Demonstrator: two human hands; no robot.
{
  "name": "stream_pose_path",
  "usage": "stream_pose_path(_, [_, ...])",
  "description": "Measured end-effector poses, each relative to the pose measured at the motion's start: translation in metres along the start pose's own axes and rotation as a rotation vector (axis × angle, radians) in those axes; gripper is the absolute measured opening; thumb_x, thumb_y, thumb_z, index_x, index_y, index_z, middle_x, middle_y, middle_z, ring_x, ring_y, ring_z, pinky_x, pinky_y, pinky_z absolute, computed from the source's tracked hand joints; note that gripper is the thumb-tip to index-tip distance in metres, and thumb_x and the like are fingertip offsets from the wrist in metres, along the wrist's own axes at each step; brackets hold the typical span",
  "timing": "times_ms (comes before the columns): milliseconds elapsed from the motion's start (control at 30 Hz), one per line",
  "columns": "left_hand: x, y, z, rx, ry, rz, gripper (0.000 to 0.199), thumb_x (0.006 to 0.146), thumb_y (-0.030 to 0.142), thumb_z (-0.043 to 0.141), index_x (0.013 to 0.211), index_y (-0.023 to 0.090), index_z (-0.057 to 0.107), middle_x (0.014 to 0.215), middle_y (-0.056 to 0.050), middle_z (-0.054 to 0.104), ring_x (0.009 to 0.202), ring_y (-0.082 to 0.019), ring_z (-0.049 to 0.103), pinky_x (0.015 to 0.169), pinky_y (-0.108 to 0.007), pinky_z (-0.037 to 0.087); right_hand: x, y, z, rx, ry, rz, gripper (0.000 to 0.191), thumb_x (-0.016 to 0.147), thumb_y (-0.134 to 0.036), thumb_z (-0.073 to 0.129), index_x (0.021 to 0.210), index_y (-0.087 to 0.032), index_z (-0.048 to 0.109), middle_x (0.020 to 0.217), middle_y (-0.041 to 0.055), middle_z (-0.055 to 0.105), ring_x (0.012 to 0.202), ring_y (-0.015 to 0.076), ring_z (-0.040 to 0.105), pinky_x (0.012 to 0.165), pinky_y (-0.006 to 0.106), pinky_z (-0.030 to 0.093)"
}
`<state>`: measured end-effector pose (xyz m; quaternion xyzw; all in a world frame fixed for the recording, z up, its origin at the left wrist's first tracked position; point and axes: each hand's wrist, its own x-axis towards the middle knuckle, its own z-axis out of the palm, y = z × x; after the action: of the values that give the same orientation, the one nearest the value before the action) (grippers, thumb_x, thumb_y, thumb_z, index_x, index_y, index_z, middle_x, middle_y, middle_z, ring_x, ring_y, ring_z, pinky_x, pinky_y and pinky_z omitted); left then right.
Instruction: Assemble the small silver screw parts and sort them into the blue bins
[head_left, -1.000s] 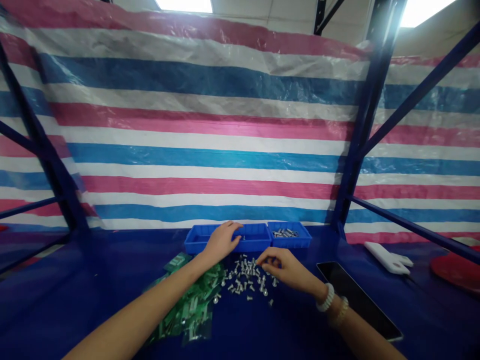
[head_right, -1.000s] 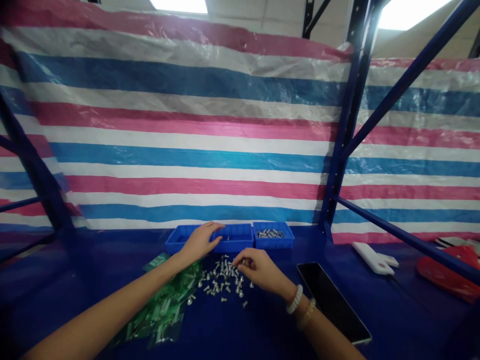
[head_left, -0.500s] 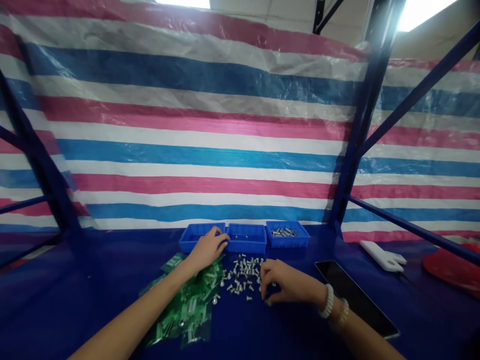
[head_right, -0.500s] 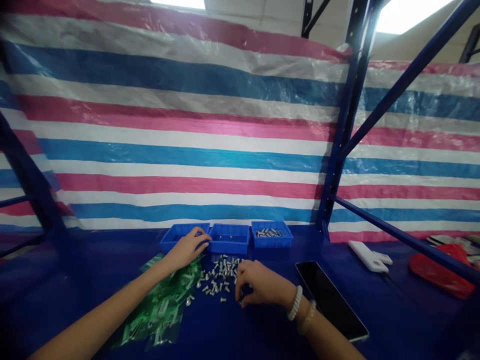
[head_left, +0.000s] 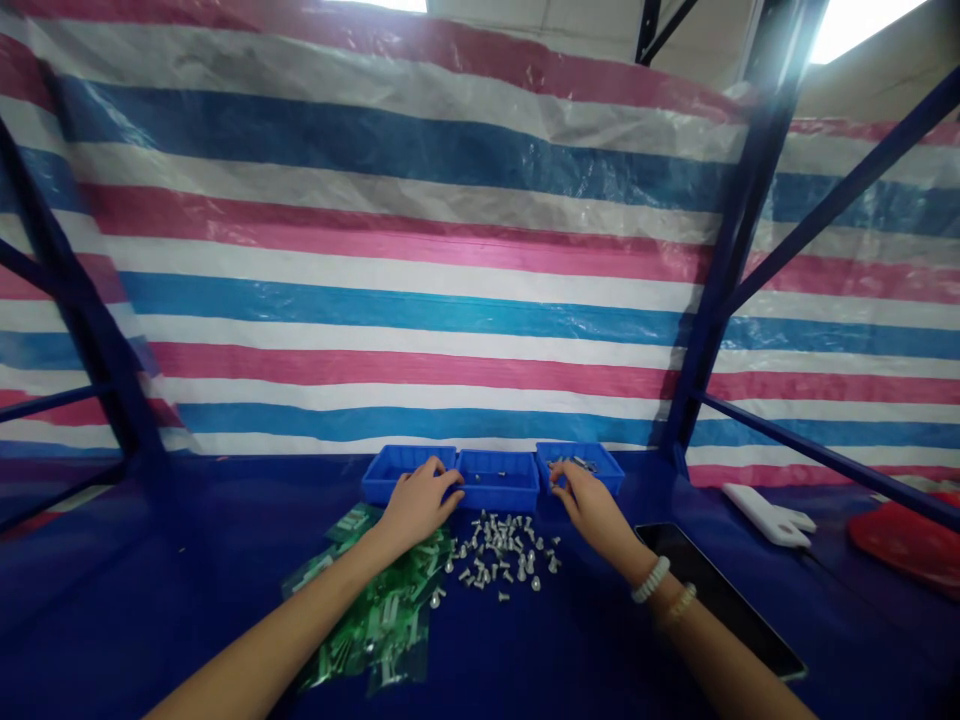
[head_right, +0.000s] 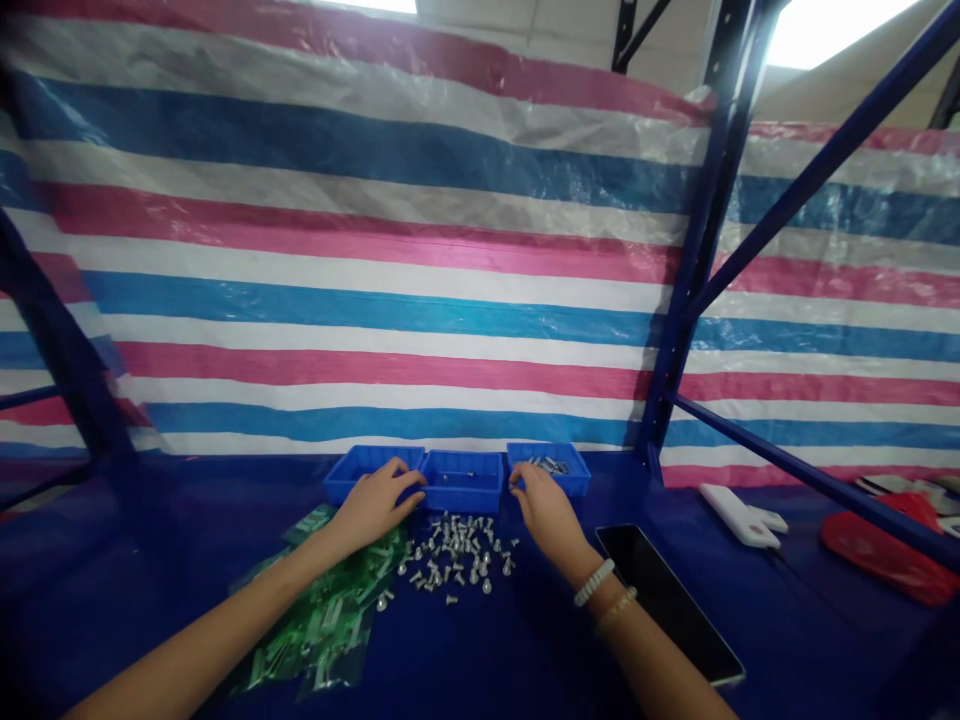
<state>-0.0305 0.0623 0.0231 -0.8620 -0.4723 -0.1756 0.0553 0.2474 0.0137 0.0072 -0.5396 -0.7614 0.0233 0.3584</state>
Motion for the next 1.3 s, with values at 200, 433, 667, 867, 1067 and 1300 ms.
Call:
stream_pose_path(200, [0.002, 0.010, 0.002, 0.043, 0.040, -0.107, 0.024, 0.087, 0.037, 0.049, 0.101, 0.024, 0.062, 0.099, -0.007, 0.055, 0.083, -0.023, 0.059, 0.077, -0.040, 0.044, 0.001, 0.015, 0.009, -0.076, -0.026, 0.079, 0.019, 0.081, -0.002, 0.043, 0.090, -0.016, 0.052, 0.090, 0.0094, 0.060, 0.085, 0.0218, 0.057, 0.079, 0.033, 0.044])
stream_pose_path(433, [0.004, 0.016, 0.005, 0.073, 0.080, -0.178, 0.023, 0.082, 0.041, 0.054, 0.096, 0.023, 0.061, 0.099, -0.007, 0.054, 0.095, -0.026, 0.055, 0.079, -0.040, 0.043, -0.001, 0.009, 0.014, -0.088, -0.027, 0.058, 0.018, 0.079, -0.002, 0.045, 0.085, -0.016, 0.053, 0.092, 0.0112, 0.056, 0.090, 0.0252, 0.054, 0.084, 0.038, 0.044])
stream_pose_path(667, [0.008, 0.020, 0.009, 0.055, 0.124, -0.162, 0.017, 0.080, 0.035, 0.058, 0.085, 0.019, 0.060, 0.119, -0.012, 0.050, 0.107, -0.032, 0.050, 0.080, -0.043, 0.043, -0.003, 0.004, 0.022, -0.007, -0.021, 0.019, 0.017, 0.078, -0.002, 0.048, 0.085, -0.017, 0.053, 0.098, 0.0095, 0.051, 0.086, 0.0212, 0.057, 0.083, 0.035, 0.048])
stream_pose_path(867, [0.010, 0.008, 0.013, -0.030, 0.127, -0.057, 0.011, 0.080, 0.029, 0.058, 0.085, 0.018, 0.060, 0.112, -0.010, 0.054, 0.101, -0.029, 0.055, 0.081, -0.042, 0.045, -0.003, 0.006, 0.024, 0.070, -0.029, -0.046, 0.021, 0.076, 0.001, 0.049, 0.084, -0.018, 0.053, 0.102, 0.0087, 0.050, 0.093, 0.0206, 0.057, 0.086, 0.035, 0.048])
stream_pose_path(1067, [0.009, -0.006, 0.018, -0.128, 0.134, 0.028, 0.006, 0.079, 0.019, 0.058, 0.085, 0.018, 0.060, 0.112, -0.009, 0.054, 0.100, -0.026, 0.057, 0.088, -0.039, 0.046, 0.000, 0.010, 0.025, 0.111, -0.028, -0.073, 0.022, 0.077, 0.002, 0.047, 0.084, -0.018, 0.053, 0.102, 0.0090, 0.050, 0.096, 0.0216, 0.056, 0.088, 0.037, 0.047])
stream_pose_path(1300, [0.006, -0.010, 0.011, -0.207, 0.146, 0.030, 0.033, 0.073, 0.006, 0.057, 0.103, 0.020, 0.058, 0.113, -0.007, 0.054, 0.099, -0.024, 0.059, 0.086, -0.038, 0.049, -0.001, 0.014, 0.027, 0.121, -0.050, -0.090, 0.023, 0.076, 0.003, 0.046, 0.084, -0.018, 0.053, 0.106, 0.0103, 0.048, 0.101, 0.0228, 0.055, 0.091, 0.040, 0.046])
